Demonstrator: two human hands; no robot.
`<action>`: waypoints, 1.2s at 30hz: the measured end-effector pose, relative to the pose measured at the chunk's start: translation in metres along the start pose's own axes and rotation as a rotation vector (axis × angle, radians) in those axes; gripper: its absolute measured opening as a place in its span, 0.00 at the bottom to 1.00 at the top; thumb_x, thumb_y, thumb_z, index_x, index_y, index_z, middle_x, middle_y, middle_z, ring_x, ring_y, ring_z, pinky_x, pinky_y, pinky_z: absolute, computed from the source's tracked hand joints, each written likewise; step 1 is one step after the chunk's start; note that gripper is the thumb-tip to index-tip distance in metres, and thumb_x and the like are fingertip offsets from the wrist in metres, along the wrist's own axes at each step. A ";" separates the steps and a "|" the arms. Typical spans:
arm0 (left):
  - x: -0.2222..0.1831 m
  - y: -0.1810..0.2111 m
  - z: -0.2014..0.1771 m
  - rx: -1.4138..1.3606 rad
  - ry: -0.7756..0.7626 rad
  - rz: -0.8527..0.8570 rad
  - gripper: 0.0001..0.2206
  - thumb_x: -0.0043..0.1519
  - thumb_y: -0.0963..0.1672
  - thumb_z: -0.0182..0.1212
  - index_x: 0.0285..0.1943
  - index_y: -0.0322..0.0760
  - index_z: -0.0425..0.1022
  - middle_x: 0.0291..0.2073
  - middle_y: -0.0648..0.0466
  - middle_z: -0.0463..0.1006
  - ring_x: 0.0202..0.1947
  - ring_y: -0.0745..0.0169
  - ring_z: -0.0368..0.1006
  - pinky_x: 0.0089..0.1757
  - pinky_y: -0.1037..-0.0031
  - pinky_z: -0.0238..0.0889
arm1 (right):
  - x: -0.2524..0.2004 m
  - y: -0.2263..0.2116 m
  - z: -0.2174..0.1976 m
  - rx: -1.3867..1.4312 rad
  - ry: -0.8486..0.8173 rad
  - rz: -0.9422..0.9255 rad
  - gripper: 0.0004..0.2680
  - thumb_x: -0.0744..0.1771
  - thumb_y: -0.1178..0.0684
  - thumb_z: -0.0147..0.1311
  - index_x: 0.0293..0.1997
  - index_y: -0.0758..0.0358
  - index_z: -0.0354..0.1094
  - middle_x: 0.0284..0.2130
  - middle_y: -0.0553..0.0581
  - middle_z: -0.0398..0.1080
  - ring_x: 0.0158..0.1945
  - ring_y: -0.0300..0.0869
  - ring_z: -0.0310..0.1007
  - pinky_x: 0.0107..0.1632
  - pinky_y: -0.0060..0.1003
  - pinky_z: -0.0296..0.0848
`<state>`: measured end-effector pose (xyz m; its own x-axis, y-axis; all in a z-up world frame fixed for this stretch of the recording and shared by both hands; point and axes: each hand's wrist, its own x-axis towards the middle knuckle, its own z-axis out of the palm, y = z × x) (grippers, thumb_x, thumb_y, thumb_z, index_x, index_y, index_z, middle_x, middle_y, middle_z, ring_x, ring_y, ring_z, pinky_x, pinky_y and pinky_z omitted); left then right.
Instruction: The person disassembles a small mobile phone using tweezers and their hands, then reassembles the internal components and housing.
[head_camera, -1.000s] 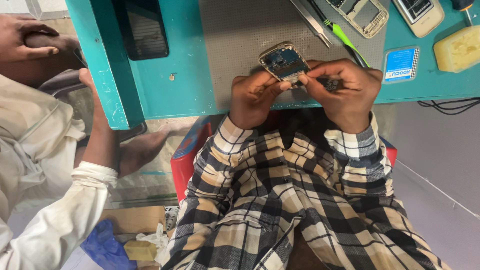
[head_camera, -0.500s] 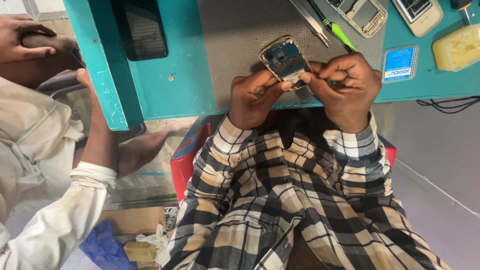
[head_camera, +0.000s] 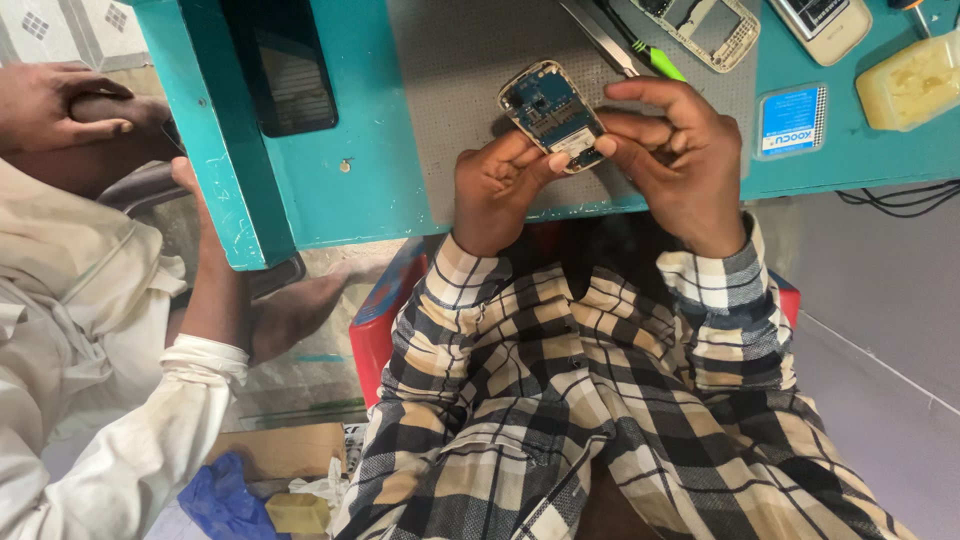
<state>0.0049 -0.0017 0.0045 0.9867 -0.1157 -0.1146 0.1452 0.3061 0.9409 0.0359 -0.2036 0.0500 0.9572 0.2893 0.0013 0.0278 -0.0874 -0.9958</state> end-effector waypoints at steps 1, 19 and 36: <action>0.000 -0.001 -0.001 0.009 0.002 -0.003 0.12 0.68 0.38 0.64 0.59 0.26 0.76 0.50 0.44 0.83 0.50 0.61 0.81 0.52 0.73 0.79 | 0.001 0.000 -0.002 0.011 -0.020 -0.001 0.12 0.72 0.66 0.57 0.63 0.72 0.64 0.51 0.64 0.78 0.56 0.41 0.79 0.55 0.28 0.78; 0.000 -0.008 -0.004 0.015 -0.030 0.028 0.13 0.69 0.40 0.63 0.60 0.25 0.75 0.49 0.46 0.84 0.49 0.64 0.81 0.51 0.76 0.77 | 0.014 -0.006 0.012 -0.339 -0.021 -0.150 0.09 0.71 0.59 0.63 0.56 0.71 0.75 0.36 0.60 0.79 0.35 0.36 0.77 0.36 0.28 0.72; 0.004 0.004 0.001 0.087 -0.018 0.039 0.12 0.69 0.41 0.63 0.60 0.29 0.77 0.48 0.50 0.85 0.48 0.68 0.81 0.51 0.76 0.78 | 0.009 0.030 0.011 -0.157 0.065 -0.041 0.09 0.75 0.52 0.58 0.47 0.72 0.77 0.30 0.53 0.75 0.31 0.31 0.68 0.36 0.28 0.66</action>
<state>0.0093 -0.0022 0.0082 0.9899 -0.1219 -0.0721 0.0986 0.2281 0.9686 0.0424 -0.1931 0.0190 0.9709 0.2337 0.0522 0.1065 -0.2261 -0.9683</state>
